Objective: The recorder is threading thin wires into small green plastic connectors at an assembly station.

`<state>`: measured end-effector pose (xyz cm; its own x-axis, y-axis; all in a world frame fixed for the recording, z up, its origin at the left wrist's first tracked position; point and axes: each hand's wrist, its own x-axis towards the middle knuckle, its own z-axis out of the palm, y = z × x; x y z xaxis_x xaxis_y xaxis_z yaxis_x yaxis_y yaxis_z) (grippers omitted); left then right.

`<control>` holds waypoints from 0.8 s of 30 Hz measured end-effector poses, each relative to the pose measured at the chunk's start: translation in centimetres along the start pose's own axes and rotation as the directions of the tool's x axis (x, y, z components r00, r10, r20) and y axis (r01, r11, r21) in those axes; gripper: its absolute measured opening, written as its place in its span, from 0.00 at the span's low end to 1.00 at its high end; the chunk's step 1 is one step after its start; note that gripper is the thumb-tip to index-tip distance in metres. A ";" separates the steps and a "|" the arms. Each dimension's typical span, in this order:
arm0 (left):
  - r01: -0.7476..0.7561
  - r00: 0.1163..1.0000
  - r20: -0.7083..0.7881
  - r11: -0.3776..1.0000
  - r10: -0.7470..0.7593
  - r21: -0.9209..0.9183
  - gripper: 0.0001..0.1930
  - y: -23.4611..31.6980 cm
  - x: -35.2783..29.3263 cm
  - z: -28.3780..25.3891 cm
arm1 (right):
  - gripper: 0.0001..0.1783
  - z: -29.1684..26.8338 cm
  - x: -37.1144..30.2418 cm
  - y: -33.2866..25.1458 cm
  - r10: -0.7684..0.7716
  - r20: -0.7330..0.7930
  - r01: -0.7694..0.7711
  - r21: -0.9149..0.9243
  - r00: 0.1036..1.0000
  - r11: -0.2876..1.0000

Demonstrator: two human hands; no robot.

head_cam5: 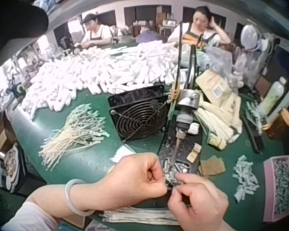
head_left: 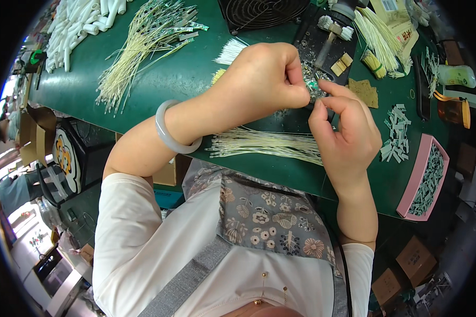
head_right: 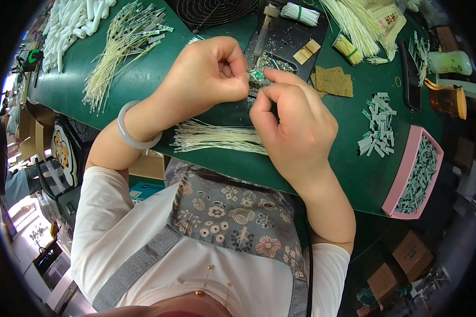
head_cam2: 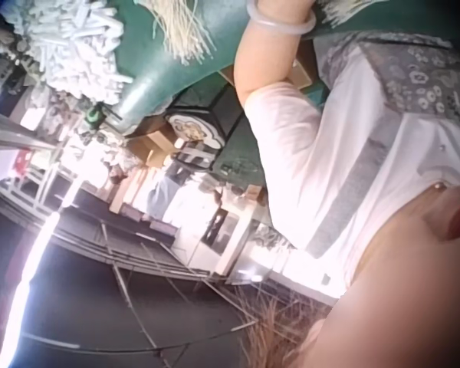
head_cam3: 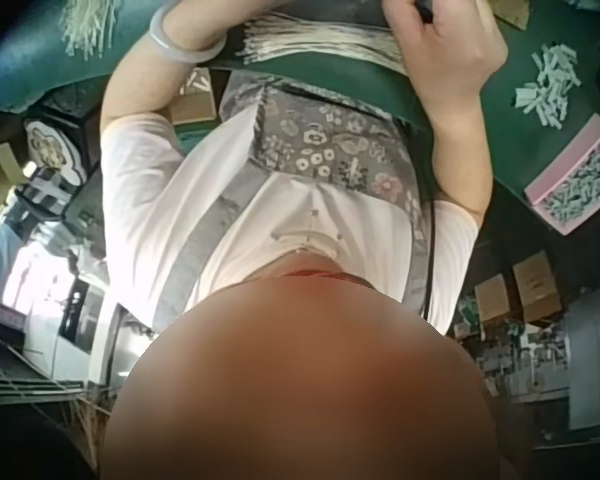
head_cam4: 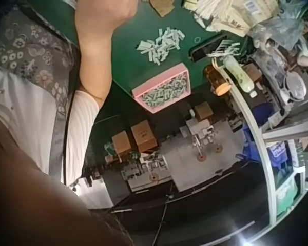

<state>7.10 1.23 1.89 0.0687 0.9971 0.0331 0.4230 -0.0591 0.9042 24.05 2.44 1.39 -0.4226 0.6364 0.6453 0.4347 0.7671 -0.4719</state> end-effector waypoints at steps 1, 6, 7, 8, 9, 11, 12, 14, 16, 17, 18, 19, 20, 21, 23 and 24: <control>0.014 1.000 0.005 1.000 -0.014 -0.006 0.05 0.1 0.0 -0.1 | 0.09 0.0 0.0 0.0 -0.031 -0.019 0.030 -0.010 0.999 0.999; 0.052 0.998 0.030 0.997 -0.050 -0.056 0.05 0.1 0.3 -0.3 | 0.09 -0.1 0.4 -0.2 -0.034 -0.026 0.034 -0.028 0.999 0.999; 0.070 0.997 0.043 0.995 -0.067 -0.068 0.05 0.1 0.4 -0.4 | 0.09 -0.1 0.4 -0.3 -0.019 -0.026 0.019 -0.027 0.999 0.999; 0.071 0.997 0.044 0.995 -0.069 -0.069 0.05 0.1 0.4 -0.5 | 0.09 -0.1 0.5 -0.3 -0.018 -0.024 0.018 -0.026 1.000 1.000; 0.084 0.995 0.055 0.994 -0.080 -0.074 0.05 0.2 0.6 -0.5 | 0.09 -0.2 0.6 -0.3 -0.024 -0.027 0.023 -0.028 0.999 0.999; 0.097 0.993 0.069 0.992 -0.092 -0.078 0.05 0.2 0.7 -0.6 | 0.09 -0.2 0.7 -0.3 -0.027 -0.029 0.027 -0.030 0.999 0.999; 0.108 0.992 0.071 0.989 -0.101 -0.099 0.05 0.2 0.8 -0.6 | 0.09 -0.2 0.7 -0.3 -0.030 -0.035 0.029 -0.029 0.999 0.999; 0.119 0.991 0.076 0.986 -0.110 -0.119 0.06 0.3 0.9 -0.7 | 0.09 -0.2 0.8 -0.3 -0.030 -0.042 0.029 -0.029 0.999 0.999; 0.146 0.987 0.082 0.982 -0.137 -0.117 0.06 0.5 0.9 -0.8 | 0.09 -0.2 0.9 -0.2 -0.057 -0.048 0.055 -0.026 0.997 0.998; 0.146 0.987 0.084 0.982 -0.137 -0.117 0.06 0.5 0.9 -0.8 | 0.09 -0.2 0.9 -0.2 -0.055 -0.048 0.054 -0.027 0.997 0.998; 0.161 0.985 0.086 0.977 -0.150 -0.139 0.06 0.5 0.9 -0.9 | 0.09 -0.2 0.9 -0.3 -0.046 -0.043 0.045 -0.022 0.998 0.999; 0.175 0.983 0.087 0.971 -0.163 -0.161 0.06 0.5 0.9 -0.9 | 0.09 -0.2 0.9 -0.4 -0.038 -0.038 0.037 -0.016 0.999 0.999; 0.176 0.983 0.086 0.971 -0.164 -0.160 0.06 0.6 0.9 -1.0 | 0.09 -0.2 0.9 -0.4 -0.038 -0.038 0.038 -0.015 0.999 0.999; 0.184 0.981 0.094 0.970 -0.171 -0.160 0.06 0.7 0.9 -1.0 | 0.09 -0.2 0.9 -0.4 -0.040 -0.039 0.039 -0.023 0.998 0.999; 0.192 0.979 0.102 0.968 -0.178 -0.159 0.06 0.7 1.0 -1.0 | 0.09 -0.3 1.0 -0.4 -0.041 -0.040 0.039 -0.031 0.998 0.999; 0.185 0.980 0.099 0.971 -0.171 -0.153 0.06 0.8 1.0 -1.1 | 0.09 -0.3 1.0 -0.5 -0.034 -0.036 0.032 -0.036 0.999 0.999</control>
<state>6.52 2.21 3.08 0.0842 0.9828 -0.1642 0.2846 0.1342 0.9492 23.67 2.72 2.44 -0.4081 0.6070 0.6820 0.4489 0.7838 -0.4291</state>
